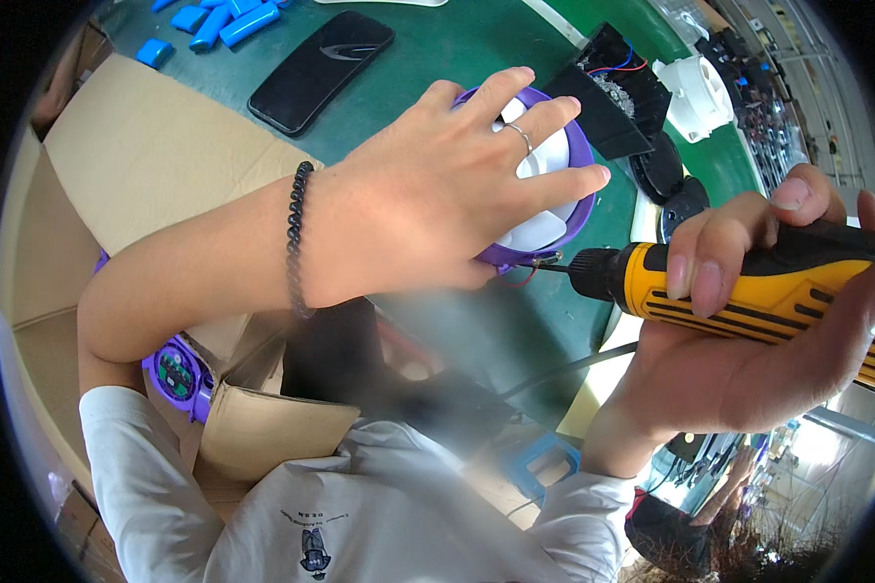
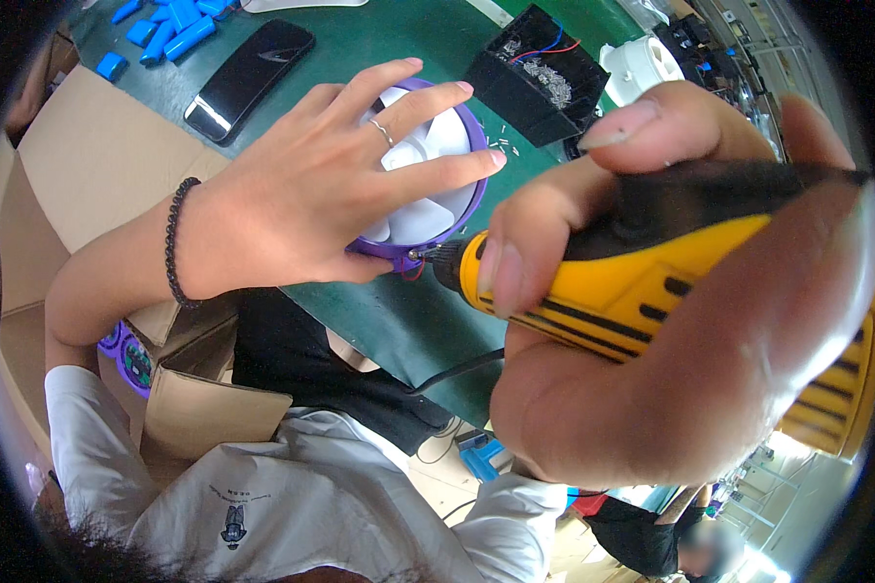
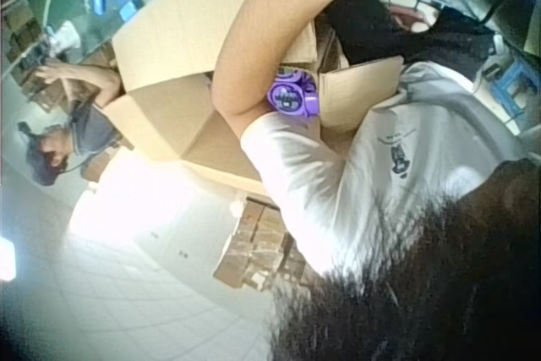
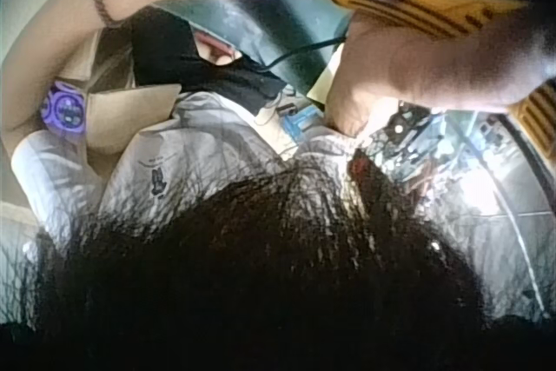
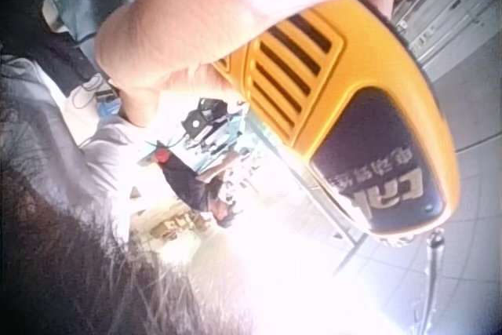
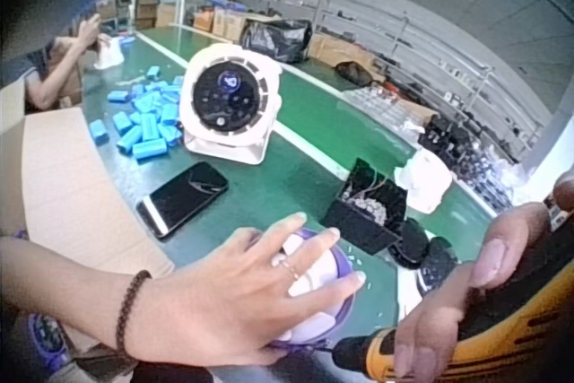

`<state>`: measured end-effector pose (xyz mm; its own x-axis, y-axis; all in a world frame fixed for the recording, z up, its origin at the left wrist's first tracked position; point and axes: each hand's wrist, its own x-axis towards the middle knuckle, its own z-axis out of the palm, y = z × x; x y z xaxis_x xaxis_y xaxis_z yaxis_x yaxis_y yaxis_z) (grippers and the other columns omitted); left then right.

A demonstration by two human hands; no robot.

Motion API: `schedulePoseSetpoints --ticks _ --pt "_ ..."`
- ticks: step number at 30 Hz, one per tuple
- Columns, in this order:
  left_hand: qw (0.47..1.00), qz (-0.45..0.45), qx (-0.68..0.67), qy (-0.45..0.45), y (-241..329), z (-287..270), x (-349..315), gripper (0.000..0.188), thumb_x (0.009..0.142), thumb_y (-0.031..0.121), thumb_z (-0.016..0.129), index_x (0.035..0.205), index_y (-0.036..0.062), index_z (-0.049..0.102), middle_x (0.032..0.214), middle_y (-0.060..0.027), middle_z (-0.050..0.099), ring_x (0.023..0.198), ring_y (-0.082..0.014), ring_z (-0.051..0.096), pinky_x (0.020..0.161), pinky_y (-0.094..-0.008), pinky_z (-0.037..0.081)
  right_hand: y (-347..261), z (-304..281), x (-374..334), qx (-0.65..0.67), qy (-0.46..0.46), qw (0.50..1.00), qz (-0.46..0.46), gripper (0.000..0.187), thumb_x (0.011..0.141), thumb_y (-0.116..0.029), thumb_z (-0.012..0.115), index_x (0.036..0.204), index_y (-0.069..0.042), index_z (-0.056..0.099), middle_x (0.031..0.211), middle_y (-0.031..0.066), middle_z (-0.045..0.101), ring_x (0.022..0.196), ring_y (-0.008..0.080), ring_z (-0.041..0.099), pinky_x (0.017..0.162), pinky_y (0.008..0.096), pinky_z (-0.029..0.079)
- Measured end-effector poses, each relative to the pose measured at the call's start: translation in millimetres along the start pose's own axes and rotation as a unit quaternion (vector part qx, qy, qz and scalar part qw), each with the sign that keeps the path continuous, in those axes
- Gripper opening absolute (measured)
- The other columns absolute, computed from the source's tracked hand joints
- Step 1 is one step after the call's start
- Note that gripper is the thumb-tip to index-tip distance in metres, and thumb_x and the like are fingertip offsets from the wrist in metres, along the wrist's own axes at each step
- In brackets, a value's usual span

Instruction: The recorder uses an electric screwdriver to attach a white fan blade assembly into a purple plastic housing, then places the finished unit into a cardboard shipping box.

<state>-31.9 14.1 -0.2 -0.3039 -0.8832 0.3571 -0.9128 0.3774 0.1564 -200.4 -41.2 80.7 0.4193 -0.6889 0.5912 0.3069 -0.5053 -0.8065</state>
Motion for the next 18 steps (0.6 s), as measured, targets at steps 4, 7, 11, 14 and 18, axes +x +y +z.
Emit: schedulePoseSetpoints --ticks 4,7,11,14,18 --pt "1.000 -0.001 -0.001 0.008 0.6 0.9 -0.9 0.086 0.064 0.030 0.084 0.141 0.0226 0.048 0.145 -0.0176 0.040 0.130 -0.0400 0.038 0.090 -0.0515 0.046 -0.5 2.6 0.5 -0.026 0.021 0.999 0.015 0.040 0.102 -0.039 0.046 0.123 -0.005 0.043 0.099 0.0109 0.058 0.048 0.0133 0.050 0.045 0.0288 0.045" --pt "1.000 -0.002 -0.001 0.010 1.1 1.5 -0.8 0.087 0.063 0.029 0.085 0.142 0.0228 0.047 0.145 -0.0176 0.040 0.130 -0.0400 0.038 0.090 -0.0517 0.046 -2.3 4.8 0.9 -0.045 0.038 0.998 0.025 0.040 0.101 -0.039 0.047 0.122 -0.005 0.043 0.098 0.0105 0.058 0.048 0.0132 0.050 0.045 0.0289 0.045" --pt "1.000 -0.003 -0.002 0.013 1.6 2.7 -0.3 0.089 0.062 0.030 0.085 0.142 0.0233 0.047 0.145 -0.0173 0.040 0.131 -0.0397 0.037 0.090 -0.0516 0.046 -4.9 8.0 1.4 -0.072 0.059 0.995 0.036 0.039 0.101 -0.039 0.049 0.121 -0.005 0.043 0.098 0.0099 0.058 0.048 0.0129 0.050 0.045 0.0290 0.045" --pt "1.000 -0.010 0.006 0.004 1.9 2.7 -1.8 0.089 0.062 0.031 0.086 0.142 0.0238 0.047 0.145 -0.0171 0.040 0.131 -0.0396 0.037 0.091 -0.0513 0.046 -5.6 11.7 1.2 -0.089 0.074 0.992 0.044 0.039 0.101 -0.039 0.050 0.119 -0.005 0.044 0.097 0.0094 0.058 0.048 0.0127 0.050 0.045 0.0291 0.045" --pt "1.000 -0.007 0.006 0.009 2.5 2.7 -1.0 0.090 0.062 0.030 0.086 0.142 0.0240 0.046 0.145 -0.0170 0.039 0.131 -0.0396 0.037 0.092 -0.0512 0.045 -9.5 15.2 1.0 -0.109 0.092 0.988 0.050 0.038 0.100 -0.038 0.051 0.118 -0.005 0.044 0.097 0.0090 0.058 0.048 0.0125 0.051 0.046 0.0291 0.045"
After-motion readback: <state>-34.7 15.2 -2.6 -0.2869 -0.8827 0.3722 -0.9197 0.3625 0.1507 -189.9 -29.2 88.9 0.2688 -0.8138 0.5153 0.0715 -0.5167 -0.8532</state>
